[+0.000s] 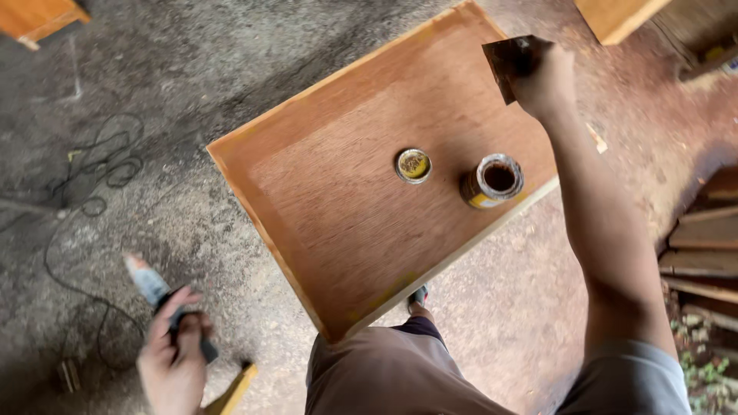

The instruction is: The person uses a putty knife to scoop wood stain from a can and applies it to a metal scraper. They then spread the stain onto the surface and edges of a wooden board using the scraper, repeatedly reloading the tool from the can.

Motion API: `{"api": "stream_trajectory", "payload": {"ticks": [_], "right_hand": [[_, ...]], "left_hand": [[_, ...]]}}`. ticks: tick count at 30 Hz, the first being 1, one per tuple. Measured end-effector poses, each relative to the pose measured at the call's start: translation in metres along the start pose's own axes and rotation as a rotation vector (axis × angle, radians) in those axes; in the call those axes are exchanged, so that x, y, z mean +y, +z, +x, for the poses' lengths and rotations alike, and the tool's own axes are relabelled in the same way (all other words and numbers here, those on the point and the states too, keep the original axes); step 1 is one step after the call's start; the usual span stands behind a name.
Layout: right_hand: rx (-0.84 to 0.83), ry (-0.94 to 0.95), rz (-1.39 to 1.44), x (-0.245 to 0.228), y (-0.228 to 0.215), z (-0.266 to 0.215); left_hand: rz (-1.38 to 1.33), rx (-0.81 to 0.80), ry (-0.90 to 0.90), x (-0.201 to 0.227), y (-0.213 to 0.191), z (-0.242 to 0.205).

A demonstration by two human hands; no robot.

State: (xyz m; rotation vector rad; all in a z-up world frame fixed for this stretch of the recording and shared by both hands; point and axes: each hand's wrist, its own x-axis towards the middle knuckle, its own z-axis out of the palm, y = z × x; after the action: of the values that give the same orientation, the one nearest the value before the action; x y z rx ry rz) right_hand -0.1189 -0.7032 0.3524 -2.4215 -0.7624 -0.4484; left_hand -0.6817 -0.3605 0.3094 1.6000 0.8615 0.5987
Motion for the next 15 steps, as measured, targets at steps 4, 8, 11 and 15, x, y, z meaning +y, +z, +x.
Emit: {"api": "stream_trajectory", "payload": {"ticks": [4, 8, 11, 15], "right_hand": [[-0.063, -0.151, -0.240, 0.042, 0.071, 0.060], [-0.075, -0.283, -0.443, 0.030, 0.123, 0.081], [0.009, -0.669, -0.392, -0.021, 0.140, 0.059], [-0.636, -0.435, 0.249, -0.079, 0.078, 0.050]], "left_hand": [[-0.004, 0.213, -0.032, -0.002, 0.007, -0.060], [0.012, 0.340, -0.066, 0.021, 0.051, -0.108], [-0.043, 0.367, -0.094, 0.039, 0.093, -0.134], [-0.075, 0.278, 0.019, 0.062, 0.148, -0.139]]}}
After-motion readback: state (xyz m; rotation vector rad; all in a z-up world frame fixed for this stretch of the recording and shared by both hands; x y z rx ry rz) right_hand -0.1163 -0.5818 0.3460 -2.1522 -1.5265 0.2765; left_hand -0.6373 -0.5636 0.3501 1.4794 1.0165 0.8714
